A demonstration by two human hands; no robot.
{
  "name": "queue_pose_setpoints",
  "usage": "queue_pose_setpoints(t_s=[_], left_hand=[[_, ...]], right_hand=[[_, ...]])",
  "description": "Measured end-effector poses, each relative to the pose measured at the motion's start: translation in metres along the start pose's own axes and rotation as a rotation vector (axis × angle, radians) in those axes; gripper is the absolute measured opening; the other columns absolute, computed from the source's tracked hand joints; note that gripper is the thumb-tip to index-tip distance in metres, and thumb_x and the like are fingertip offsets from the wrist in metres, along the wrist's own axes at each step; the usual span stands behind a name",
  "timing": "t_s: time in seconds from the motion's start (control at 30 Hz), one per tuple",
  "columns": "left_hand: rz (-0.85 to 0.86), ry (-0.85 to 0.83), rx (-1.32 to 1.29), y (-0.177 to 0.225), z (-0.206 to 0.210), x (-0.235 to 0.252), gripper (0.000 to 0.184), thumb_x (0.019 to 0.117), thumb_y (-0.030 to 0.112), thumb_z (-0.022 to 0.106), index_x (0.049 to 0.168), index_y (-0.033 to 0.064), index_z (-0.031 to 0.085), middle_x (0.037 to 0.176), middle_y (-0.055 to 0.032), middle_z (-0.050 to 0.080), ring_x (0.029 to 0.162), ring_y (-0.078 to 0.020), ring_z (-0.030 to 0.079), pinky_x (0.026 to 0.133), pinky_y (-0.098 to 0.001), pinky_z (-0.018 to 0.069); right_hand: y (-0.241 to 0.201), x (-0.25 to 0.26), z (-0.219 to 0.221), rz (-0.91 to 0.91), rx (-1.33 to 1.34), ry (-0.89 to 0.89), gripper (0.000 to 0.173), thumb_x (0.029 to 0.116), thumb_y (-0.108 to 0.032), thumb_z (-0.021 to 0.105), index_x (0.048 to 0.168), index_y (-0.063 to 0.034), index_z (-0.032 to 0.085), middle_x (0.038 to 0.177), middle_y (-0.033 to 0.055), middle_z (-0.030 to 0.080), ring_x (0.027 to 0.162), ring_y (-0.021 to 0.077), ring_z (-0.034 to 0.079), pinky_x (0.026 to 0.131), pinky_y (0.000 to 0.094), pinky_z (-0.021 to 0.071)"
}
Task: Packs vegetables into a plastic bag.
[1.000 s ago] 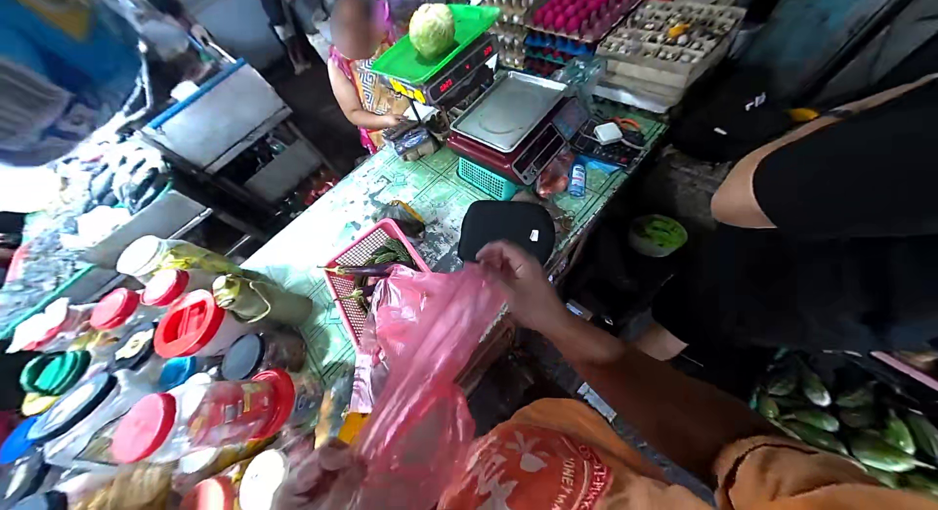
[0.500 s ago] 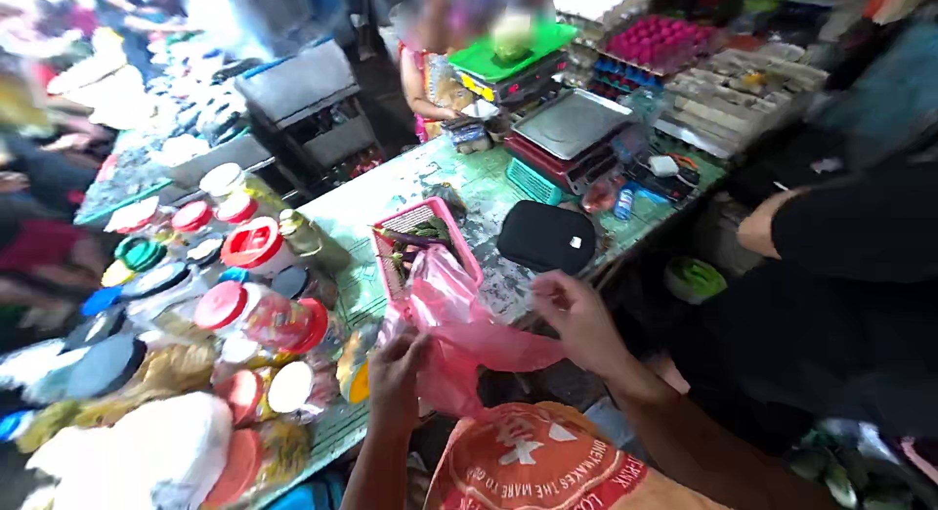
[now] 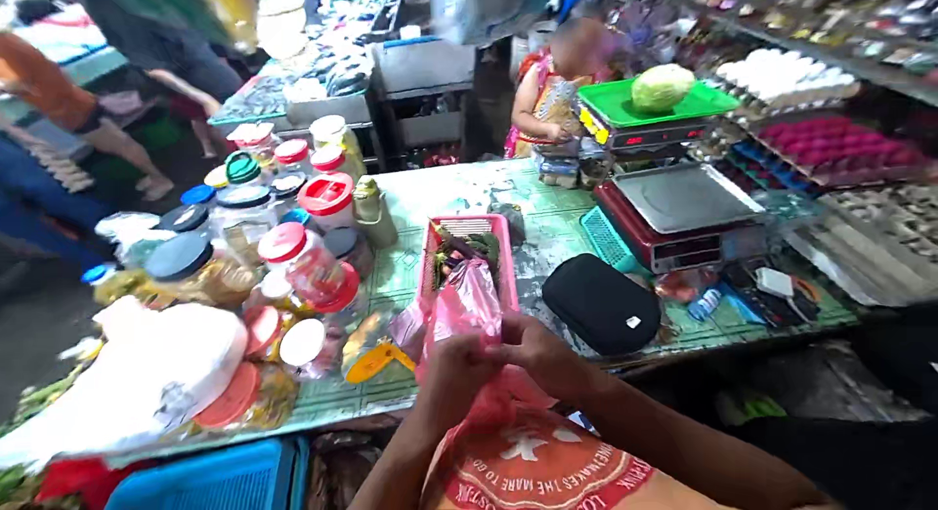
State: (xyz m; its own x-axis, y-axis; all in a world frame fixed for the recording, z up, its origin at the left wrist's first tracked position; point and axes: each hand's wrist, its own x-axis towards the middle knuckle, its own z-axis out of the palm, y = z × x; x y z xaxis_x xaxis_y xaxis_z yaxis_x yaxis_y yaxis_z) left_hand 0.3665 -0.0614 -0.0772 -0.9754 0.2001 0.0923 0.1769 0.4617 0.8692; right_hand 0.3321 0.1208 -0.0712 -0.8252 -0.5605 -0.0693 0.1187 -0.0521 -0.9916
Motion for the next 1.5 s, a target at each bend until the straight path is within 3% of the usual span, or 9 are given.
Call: queue_pose_setpoints(t_s=[0.33, 0.5, 0.67, 0.77, 0.93, 1.03, 1.17, 1.37, 1.5], left_hand=[[0.117, 0.157, -1.384, -0.018, -0.011, -0.008, 0.021, 0.0853, 0.020, 0.074, 0.106, 0.0201, 0.079, 0.096, -0.0027, 0.077, 0.088, -0.0156, 0.074, 0.081, -0.0380, 0.0621], [0.038, 0.010, -0.545, -0.037, -0.009, 0.010, 0.057, 0.0790, 0.027, 0.085, 0.129, 0.0142, 0.061, 0.114, -0.0020, 0.070, 0.101, -0.0127, 0.068, 0.087, -0.0336, 0.0602], [-0.309, 0.523, -0.809, -0.123, -0.058, 0.073, 0.037, 0.1127, 0.025, 0.024, 0.099, 0.0128, 0.056, 0.065, 0.0045, 0.060, 0.056, -0.0063, 0.059, 0.053, -0.0268, 0.0535], [-0.277, 0.118, -1.066, -0.084, -0.086, 0.087, 0.054, 0.1092, 0.052, 0.025, 0.100, 0.0167, 0.065, 0.083, -0.0001, 0.072, 0.078, -0.0124, 0.071, 0.071, -0.0349, 0.0617], [-0.146, -0.912, -0.071, -0.038, -0.046, 0.049, 0.034, 0.0950, 0.028, 0.071, 0.122, 0.0083, 0.068, 0.093, -0.0015, 0.074, 0.081, -0.0104, 0.071, 0.076, -0.0327, 0.0622], [-0.017, -0.530, 0.305, -0.080, -0.068, 0.105, 0.032, 0.0907, 0.014, 0.073, 0.120, 0.0009, 0.069, 0.090, -0.0095, 0.071, 0.080, -0.0173, 0.069, 0.078, -0.0398, 0.0592], [-0.144, 0.180, -0.528, -0.074, -0.108, 0.184, 0.032, 0.1126, 0.025, 0.027, 0.103, 0.0101, 0.053, 0.070, 0.0032, 0.059, 0.061, -0.0064, 0.059, 0.057, -0.0278, 0.0554], [0.666, 0.127, -0.243, -0.018, -0.134, 0.180, 0.057, 0.0997, 0.051, 0.057, 0.134, 0.0061, 0.054, 0.120, 0.0051, 0.066, 0.108, -0.0017, 0.062, 0.095, -0.0254, 0.0523], [0.329, -0.257, 0.520, -0.103, -0.054, 0.119, 0.026, 0.0890, 0.017, 0.073, 0.111, 0.0025, 0.075, 0.114, -0.0136, 0.073, 0.108, -0.0259, 0.069, 0.097, -0.0504, 0.0549]], right_hand=[[0.024, 0.032, -0.117, 0.024, -0.629, 0.293, 0.020, 0.0907, -0.019, 0.064, 0.087, 0.0014, 0.066, 0.081, 0.0129, 0.064, 0.076, 0.0241, 0.063, 0.072, 0.0471, 0.0532], [0.020, 0.034, -0.142, 0.140, 0.285, 0.665, 0.011, 0.1049, -0.005, 0.040, 0.103, -0.0018, 0.050, 0.082, 0.0086, 0.064, 0.069, 0.0178, 0.066, 0.066, 0.0373, 0.0595], [0.029, -0.010, -0.082, 0.019, 0.084, -0.059, 0.033, 0.0946, -0.016, 0.060, 0.126, -0.0084, 0.057, 0.099, 0.0040, 0.068, 0.077, 0.0090, 0.064, 0.065, 0.0283, 0.0554], [0.086, -0.010, -0.070, 0.152, -0.062, 0.306, 0.036, 0.0943, -0.012, 0.067, 0.126, 0.0028, 0.062, 0.107, 0.0168, 0.070, 0.093, 0.0219, 0.068, 0.087, 0.0439, 0.0574], [0.134, -0.001, -0.099, 0.076, 0.741, 1.334, 0.027, 0.1094, -0.030, 0.044, 0.112, -0.0080, 0.060, 0.086, 0.0024, 0.061, 0.073, 0.0115, 0.060, 0.066, 0.0338, 0.0548], [0.114, -0.025, -0.103, -0.114, 0.582, 1.278, 0.024, 0.1077, -0.029, 0.044, 0.111, -0.0143, 0.063, 0.077, -0.0031, 0.059, 0.064, 0.0075, 0.056, 0.060, 0.0301, 0.0525], [0.110, -0.037, -0.062, -0.011, 0.141, 0.697, 0.030, 0.1008, -0.017, 0.061, 0.127, -0.0037, 0.063, 0.109, 0.0129, 0.070, 0.092, 0.0219, 0.069, 0.081, 0.0427, 0.0597], [0.187, -0.015, -0.030, 0.478, 0.348, 0.815, 0.048, 0.1050, -0.029, 0.059, 0.144, -0.0040, 0.049, 0.136, 0.0203, 0.061, 0.117, 0.0334, 0.064, 0.095, 0.0517, 0.0544], [0.224, -0.030, -0.053, 0.635, 0.313, 0.763, 0.051, 0.1037, -0.030, 0.061, 0.145, -0.0046, 0.048, 0.137, 0.0228, 0.059, 0.117, 0.0369, 0.063, 0.094, 0.0552, 0.0533]])
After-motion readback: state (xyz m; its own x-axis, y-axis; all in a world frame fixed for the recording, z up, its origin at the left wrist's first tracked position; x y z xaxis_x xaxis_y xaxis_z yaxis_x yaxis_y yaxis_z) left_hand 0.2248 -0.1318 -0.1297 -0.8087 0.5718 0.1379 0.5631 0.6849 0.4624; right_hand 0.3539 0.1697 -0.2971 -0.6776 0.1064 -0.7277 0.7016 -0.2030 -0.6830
